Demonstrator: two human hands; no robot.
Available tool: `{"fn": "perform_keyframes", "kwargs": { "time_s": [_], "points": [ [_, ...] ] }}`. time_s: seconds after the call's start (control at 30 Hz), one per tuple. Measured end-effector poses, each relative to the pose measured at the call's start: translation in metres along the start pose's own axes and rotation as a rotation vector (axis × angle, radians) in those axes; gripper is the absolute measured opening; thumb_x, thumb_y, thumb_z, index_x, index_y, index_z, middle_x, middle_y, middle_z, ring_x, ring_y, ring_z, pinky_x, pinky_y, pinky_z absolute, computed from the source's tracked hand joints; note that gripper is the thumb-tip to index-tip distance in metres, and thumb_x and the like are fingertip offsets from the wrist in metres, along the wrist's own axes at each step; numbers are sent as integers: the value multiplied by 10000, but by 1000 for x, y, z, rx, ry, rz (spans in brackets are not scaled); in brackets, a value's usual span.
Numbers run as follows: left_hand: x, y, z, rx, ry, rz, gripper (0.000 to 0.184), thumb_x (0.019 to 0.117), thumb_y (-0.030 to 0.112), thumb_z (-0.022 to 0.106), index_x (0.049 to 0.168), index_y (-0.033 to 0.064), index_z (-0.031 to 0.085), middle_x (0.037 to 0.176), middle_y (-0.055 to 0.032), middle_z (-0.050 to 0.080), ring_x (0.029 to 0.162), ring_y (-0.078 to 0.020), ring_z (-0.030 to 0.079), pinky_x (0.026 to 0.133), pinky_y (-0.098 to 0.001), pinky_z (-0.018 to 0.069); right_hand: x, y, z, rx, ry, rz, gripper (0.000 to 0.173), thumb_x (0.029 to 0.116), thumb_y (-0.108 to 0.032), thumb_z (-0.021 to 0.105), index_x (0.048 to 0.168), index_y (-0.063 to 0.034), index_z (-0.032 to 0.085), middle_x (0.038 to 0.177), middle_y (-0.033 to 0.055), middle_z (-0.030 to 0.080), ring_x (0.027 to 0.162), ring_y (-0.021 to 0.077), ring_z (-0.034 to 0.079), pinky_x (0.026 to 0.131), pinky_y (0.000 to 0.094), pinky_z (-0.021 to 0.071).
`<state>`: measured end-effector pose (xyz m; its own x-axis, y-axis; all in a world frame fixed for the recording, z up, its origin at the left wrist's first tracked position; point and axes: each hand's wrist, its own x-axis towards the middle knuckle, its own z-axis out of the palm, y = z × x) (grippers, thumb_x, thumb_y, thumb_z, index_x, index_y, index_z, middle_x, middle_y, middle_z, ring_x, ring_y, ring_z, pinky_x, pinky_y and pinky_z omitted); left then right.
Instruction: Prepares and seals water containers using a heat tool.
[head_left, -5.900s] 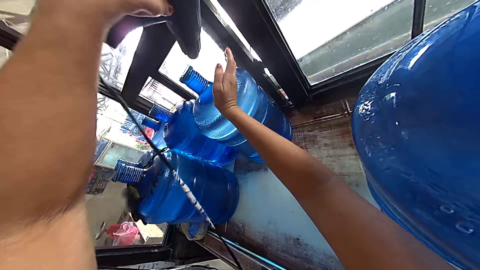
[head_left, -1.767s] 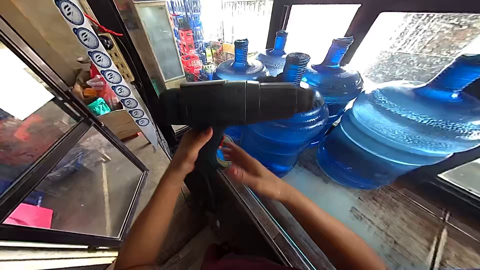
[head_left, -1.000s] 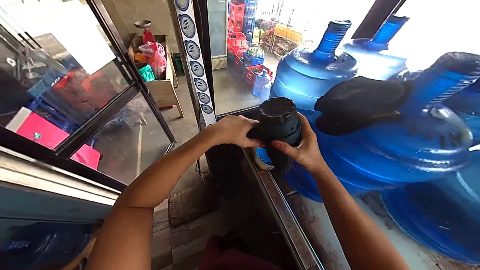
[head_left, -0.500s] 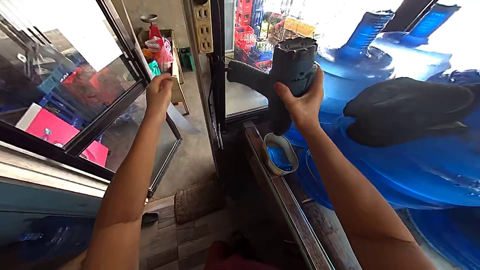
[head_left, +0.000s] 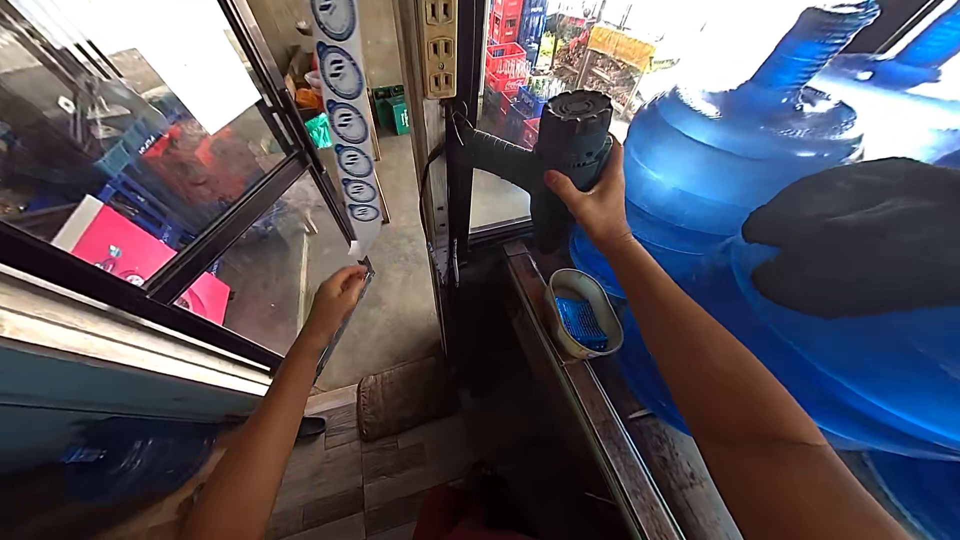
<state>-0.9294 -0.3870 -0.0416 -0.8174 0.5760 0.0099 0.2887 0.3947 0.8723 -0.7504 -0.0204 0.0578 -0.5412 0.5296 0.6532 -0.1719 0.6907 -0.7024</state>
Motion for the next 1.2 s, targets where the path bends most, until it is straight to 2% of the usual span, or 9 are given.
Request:
{"fn": "perform_keyframes", "kwargs": {
  "time_s": [0.13, 0.4, 0.57, 0.73, 0.9, 0.97, 1.03, 1.13, 1.2],
  "points": [
    [-29, -51, 16, -56, -75, -212, 366, 1080, 135, 453, 1366, -66, 560, 1271, -247, 636, 1116, -262, 644, 993, -402, 501, -10, 32, 3, 82, -86, 6, 968, 832, -399, 803, 1494, 92, 295, 1405, 222, 531, 1276, 148, 565, 1079, 281, 469],
    [-80, -115, 46, -120, -174, -479, 330, 1088, 85, 440, 1350, -79, 555, 1206, -245, 659, 1021, -237, 675, 919, -369, 533, -20, 60, 26, 161, -127, 155, 925, 868, -232, 796, 1531, 95, 241, 1442, 261, 516, 1296, 219, 576, 1085, 329, 486],
    [-91, -125, 59, -104, -234, -449, 339, 1083, 87, 430, 1352, -79, 554, 1173, -244, 672, 971, -217, 683, 872, -362, 546, -27, 52, 42, 120, -95, 300, 886, 894, -204, 786, 1546, 83, 260, 1279, 298, 631, 1153, 318, 669, 1019, 438, 537],
    [-86, -124, 81, -59, -357, -422, 379, 1081, 89, 389, 1382, -114, 501, 1222, -289, 627, 1003, -229, 667, 893, -365, 536, -32, 51, 42, 69, -89, 220, 924, 903, -210, 783, 1562, 102, 217, 1396, 338, 547, 1248, 387, 615, 1076, 489, 496],
    [-84, -114, 128, 118, -594, -318, 443, 1074, 123, 442, 1447, -116, 450, 1369, -364, 541, 1205, -420, 595, 1035, -513, 472, -45, 44, 33, -63, -106, 264, 1126, 862, -251, 825, 1592, 99, 43, 1552, 381, 331, 1418, 427, 446, 1163, 512, 400],
    [-93, -108, 155, 151, -740, -264, 454, 1072, 143, 467, 1455, -100, 453, 1373, -350, 551, 1222, -427, 590, 1036, -535, 466, -61, 29, 20, -162, -197, 375, 1132, 889, -268, 806, 1621, 18, -9, 1557, 346, 342, 1351, 403, 520, 1094, 517, 463],
    [-112, -93, 184, 94, -885, -244, 442, 1068, 141, 477, 1439, -99, 475, 1378, -335, 559, 1245, -413, 594, 1068, -522, 470, -89, 23, 9, -225, -279, 404, 1045, 917, -226, 764, 1638, -38, 31, 1565, 306, 354, 1245, 395, 605, 998, 541, 532],
    [-146, -60, 226, 57, -1091, -262, 423, 1070, 120, 479, 1434, -96, 484, 1394, -329, 552, 1262, -412, 588, 1086, -513, 463, -165, -12, -24, -267, -405, 358, 874, 928, -114, 703, 1627, -31, 184, 1599, 263, 350, 1316, 379, 563, 1047, 525, 504],
    [-169, -44, 253, 69, -1249, -239, 431, 1074, 126, 469, 1445, -94, 468, 1391, -326, 549, 1248, -393, 591, 1069, -499, 468, -229, -42, -54, -249, -462, 346, 771, 930, -59, 668, 1600, -28, 289, 1563, 237, 423, 1377, 361, 512, 1102, 529, 456]
  ]
}}
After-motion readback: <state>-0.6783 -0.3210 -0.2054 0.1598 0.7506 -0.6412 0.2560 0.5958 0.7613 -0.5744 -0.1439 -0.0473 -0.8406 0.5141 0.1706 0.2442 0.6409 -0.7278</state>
